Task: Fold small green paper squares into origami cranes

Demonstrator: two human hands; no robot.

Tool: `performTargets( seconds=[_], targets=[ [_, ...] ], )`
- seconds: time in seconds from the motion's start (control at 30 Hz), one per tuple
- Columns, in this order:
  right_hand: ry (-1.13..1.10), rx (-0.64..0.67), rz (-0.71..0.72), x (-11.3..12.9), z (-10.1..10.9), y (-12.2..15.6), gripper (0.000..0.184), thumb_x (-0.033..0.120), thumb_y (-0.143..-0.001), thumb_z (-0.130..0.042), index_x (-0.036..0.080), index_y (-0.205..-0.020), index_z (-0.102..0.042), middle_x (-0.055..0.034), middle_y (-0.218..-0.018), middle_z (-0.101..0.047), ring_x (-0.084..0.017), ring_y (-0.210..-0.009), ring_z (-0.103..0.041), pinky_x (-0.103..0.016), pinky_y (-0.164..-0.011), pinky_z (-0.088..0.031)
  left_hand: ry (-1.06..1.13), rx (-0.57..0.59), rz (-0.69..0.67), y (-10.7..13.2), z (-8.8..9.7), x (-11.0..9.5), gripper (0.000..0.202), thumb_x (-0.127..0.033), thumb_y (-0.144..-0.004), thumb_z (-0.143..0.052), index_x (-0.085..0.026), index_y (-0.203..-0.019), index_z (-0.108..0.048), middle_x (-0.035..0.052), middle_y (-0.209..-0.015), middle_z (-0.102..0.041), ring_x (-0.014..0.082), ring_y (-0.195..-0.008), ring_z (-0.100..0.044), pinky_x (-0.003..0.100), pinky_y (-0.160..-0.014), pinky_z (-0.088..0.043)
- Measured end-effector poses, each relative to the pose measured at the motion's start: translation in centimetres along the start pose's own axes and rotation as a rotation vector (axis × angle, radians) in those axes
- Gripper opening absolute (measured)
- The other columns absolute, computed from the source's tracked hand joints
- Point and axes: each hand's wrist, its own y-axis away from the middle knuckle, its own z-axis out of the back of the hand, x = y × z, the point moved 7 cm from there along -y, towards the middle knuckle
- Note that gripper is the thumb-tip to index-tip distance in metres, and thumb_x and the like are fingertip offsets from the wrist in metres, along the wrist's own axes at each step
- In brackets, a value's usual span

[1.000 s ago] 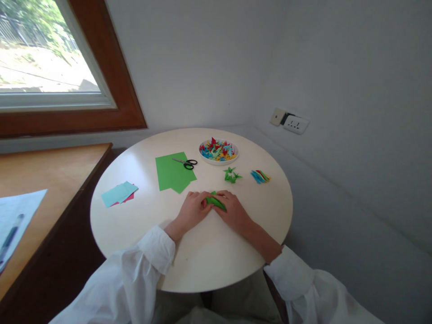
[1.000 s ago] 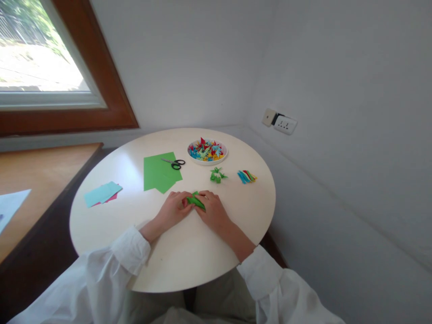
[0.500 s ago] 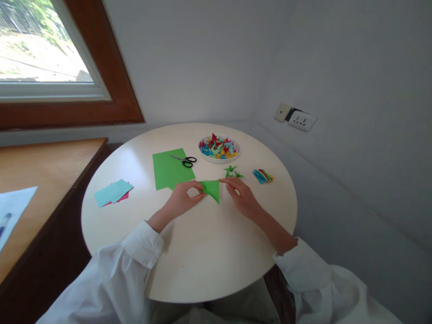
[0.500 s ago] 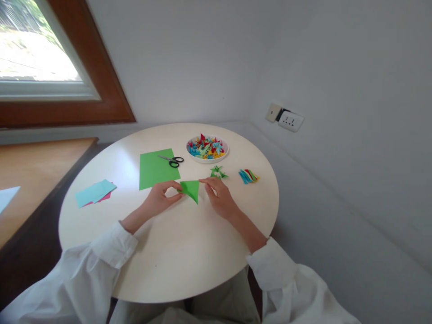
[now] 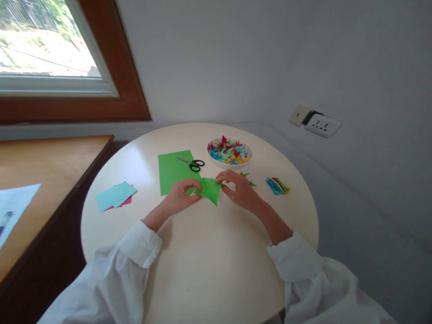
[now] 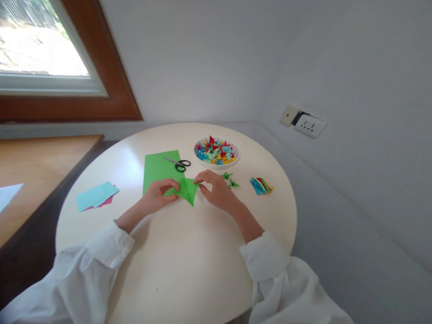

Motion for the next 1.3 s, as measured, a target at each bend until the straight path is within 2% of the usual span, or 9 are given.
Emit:
performTargets(
  seconds=[0.1, 0.2, 0.37, 0.47, 0.67, 0.93, 1.3],
  targets=[
    [-0.054, -0.001, 0.016, -0.9, -1.1, 0.5, 0.016, 0.009, -0.074, -0.051, 0.019, -0.078, -0.063, -0.0058, -0.086, -0.067, -0.016, -0.083, -0.062, -0.031, -0.079, -0.049, -0.037, 0.009, -0.008, 0.1, 0.0, 0.2, 0.005, -0.017, -0.064, -0.057, -0.016, -0.069, -0.058, 0.0026, -0.072, -0.062, 0.0141, -0.069, -0.056, 0.025, -0.066, -0.044],
    [-0.092, -0.005, -0.054, -1.9, -1.8, 1.1, 0.019, 0.008, -0.073, -0.053, 0.019, -0.081, -0.066, -0.0047, -0.083, -0.068, -0.016, -0.078, -0.064, -0.03, -0.074, -0.05, -0.09, -0.003, -0.026, 0.2, 0.3, 0.1, 0.006, -0.017, -0.065, -0.056, -0.016, -0.07, -0.058, 0.0031, -0.074, -0.063, 0.0144, -0.07, -0.058, 0.026, -0.067, -0.045],
    [-0.137, -0.066, -0.163, -2.4, -1.3, 1.5, 0.014, 0.012, -0.074, -0.057, 0.021, -0.078, -0.067, -0.0033, -0.079, -0.07, -0.015, -0.072, -0.065, -0.029, -0.069, -0.051, -0.136, -0.048, -0.051, 0.1, 1.0, -0.3, 0.007, -0.017, -0.067, -0.057, -0.017, -0.073, -0.061, 0.0043, -0.077, -0.066, 0.0148, -0.071, -0.06, 0.026, -0.069, -0.046],
    [-0.167, -0.104, -0.194, -2.3, -0.9, 1.4, 0.006, 0.018, -0.074, -0.062, 0.021, -0.074, -0.068, -0.0035, -0.075, -0.071, -0.016, -0.069, -0.065, -0.028, -0.067, -0.052, -0.089, -0.064, -0.033, 0.2, 1.2, -0.5, 0.007, -0.022, -0.071, -0.059, -0.016, -0.072, -0.063, 0.0051, -0.076, -0.067, 0.0148, -0.07, -0.061, 0.026, -0.068, -0.047],
    [-0.225, -0.145, -0.242, -2.3, -0.8, 1.6, 0.004, 0.021, -0.073, -0.065, 0.022, -0.073, -0.069, -0.0031, -0.076, -0.072, -0.017, -0.071, -0.066, -0.03, -0.069, -0.053, 0.009, -0.117, 0.04, 0.1, 1.3, -0.1, 0.01, -0.025, -0.069, -0.063, -0.016, -0.069, -0.063, 0.0058, -0.075, -0.066, 0.0152, -0.071, -0.061, 0.026, -0.067, -0.047],
    [-0.227, -0.153, -0.241, -2.1, -1.8, 2.0, 0.001, 0.021, -0.07, -0.068, 0.021, -0.07, -0.068, -0.0032, -0.075, -0.072, -0.017, -0.069, -0.067, -0.029, -0.067, -0.053, 0.087, -0.14, 0.111, 0.3, 0.7, 0.1, 0.007, -0.023, -0.067, -0.061, -0.015, -0.067, -0.062, 0.0045, -0.072, -0.067, 0.0141, -0.068, -0.061, 0.025, -0.066, -0.048],
    [-0.202, -0.193, -0.156, -0.8, -2.4, 2.1, 0.008, 0.019, -0.069, -0.067, 0.019, -0.063, -0.063, -0.0051, -0.069, -0.071, -0.017, -0.063, -0.067, -0.026, -0.059, -0.051, 0.129, -0.169, 0.09, 0.7, -0.1, -0.1, 0.005, -0.018, -0.067, -0.062, -0.016, -0.071, -0.059, 0.0029, -0.07, -0.064, 0.0129, -0.067, -0.06, 0.023, -0.064, -0.048]
  ],
)
